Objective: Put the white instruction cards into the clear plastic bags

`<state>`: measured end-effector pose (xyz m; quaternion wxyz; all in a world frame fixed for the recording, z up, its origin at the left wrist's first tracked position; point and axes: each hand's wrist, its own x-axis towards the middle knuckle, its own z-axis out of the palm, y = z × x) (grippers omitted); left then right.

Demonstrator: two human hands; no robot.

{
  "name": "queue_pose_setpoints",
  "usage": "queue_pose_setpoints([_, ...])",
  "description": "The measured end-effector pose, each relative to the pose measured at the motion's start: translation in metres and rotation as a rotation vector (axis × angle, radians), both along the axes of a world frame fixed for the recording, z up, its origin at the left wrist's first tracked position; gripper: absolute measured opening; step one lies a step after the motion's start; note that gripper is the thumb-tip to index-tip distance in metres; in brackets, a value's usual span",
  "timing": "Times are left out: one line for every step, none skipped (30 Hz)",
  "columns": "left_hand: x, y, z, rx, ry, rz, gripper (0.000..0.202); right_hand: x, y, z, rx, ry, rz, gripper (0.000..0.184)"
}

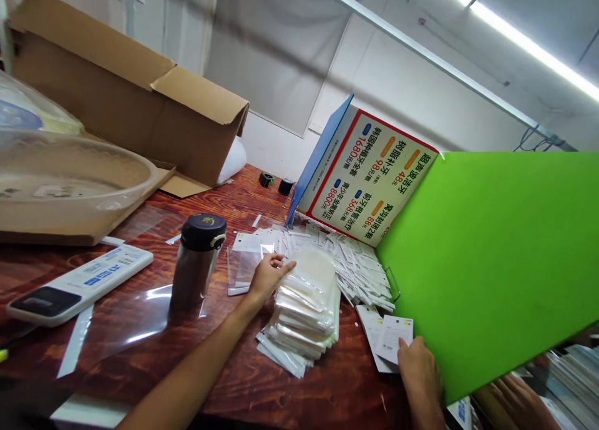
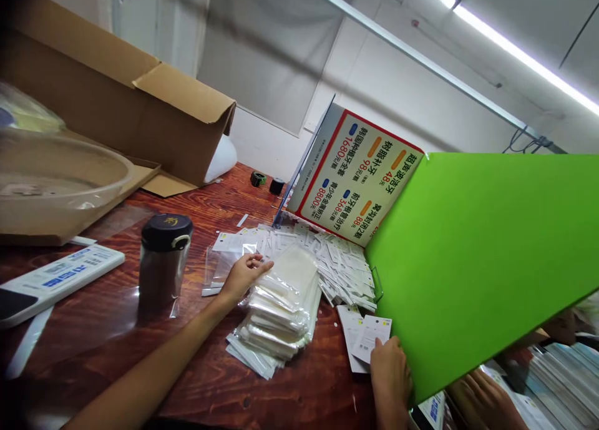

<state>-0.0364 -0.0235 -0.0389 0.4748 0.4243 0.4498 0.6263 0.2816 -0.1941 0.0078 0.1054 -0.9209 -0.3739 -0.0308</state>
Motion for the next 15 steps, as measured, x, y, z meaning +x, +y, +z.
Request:
queue_pose_setpoints([0.000,0.001,-0.001,-0.007,0.000,-0.007,0.058,-0.002,-0.001,0.002,0.011,-0.005,-0.011,0.041])
queue_pose_setpoints([0.000,0.001,-0.003,-0.010,-0.008,-0.017,0.057,-0.003,-0.001,0.005,0.042,0.001,-0.032,0.039])
queue_pose_setpoints([-0.001,0.001,-0.004,-0.003,-0.015,-0.023,0.056,-0.004,-0.001,0.008,0.106,0.014,-0.060,0.038])
queue_pose_setpoints([-0.001,0.001,-0.004,0.009,-0.015,-0.024,0.054,-0.004,-0.001,0.011,0.203,0.037,-0.088,0.037])
queue_pose_setpoints([-0.002,0.000,-0.004,0.022,-0.003,-0.015,0.052,-0.005,0.001,0.013,0.329,0.074,-0.099,0.037])
queue_pose_setpoints([-0.003,0.000,-0.004,0.031,0.021,0.003,0.050,-0.006,0.004,0.016,0.474,0.134,-0.082,0.039])
queue_pose_setpoints([-0.004,-0.001,-0.003,0.030,0.056,0.028,0.049,-0.009,0.008,0.019,0.621,0.229,-0.029,0.042])
queue_pose_setpoints([-0.005,-0.002,-0.002,0.016,0.094,0.052,0.048,-0.014,0.014,0.022,0.749,0.361,0.051,0.046])
queue_pose_setpoints([-0.006,-0.002,-0.002,-0.005,0.123,0.069,0.048,-0.021,0.023,0.024,0.842,0.518,0.147,0.049])
queue_pose_setpoints([-0.007,-0.003,-0.001,-0.030,0.132,0.070,0.049,-0.029,0.034,0.027,0.904,0.676,0.249,0.051])
queue_pose_setpoints([-0.007,-0.003,0.000,-0.049,0.117,0.052,0.049,-0.040,0.046,0.030,0.940,0.822,0.352,0.053])
queue_pose_setpoints([-0.007,-0.003,0.001,-0.058,0.081,0.023,0.049,-0.051,0.059,0.032,0.952,0.941,0.453,0.054])
queue_pose_setpoints([-0.007,-0.004,0.002,-0.058,0.037,-0.011,0.048,-0.062,0.072,0.033,0.946,1.037,0.548,0.054])
queue_pose_setpoints([-0.006,-0.005,0.003,-0.053,-0.004,-0.036,0.047,-0.073,0.085,0.033,0.928,1.114,0.633,0.055])
queue_pose_setpoints([-0.006,-0.006,0.005,-0.044,-0.037,-0.047,0.046,-0.082,0.095,0.031,0.905,1.181,0.698,0.057])
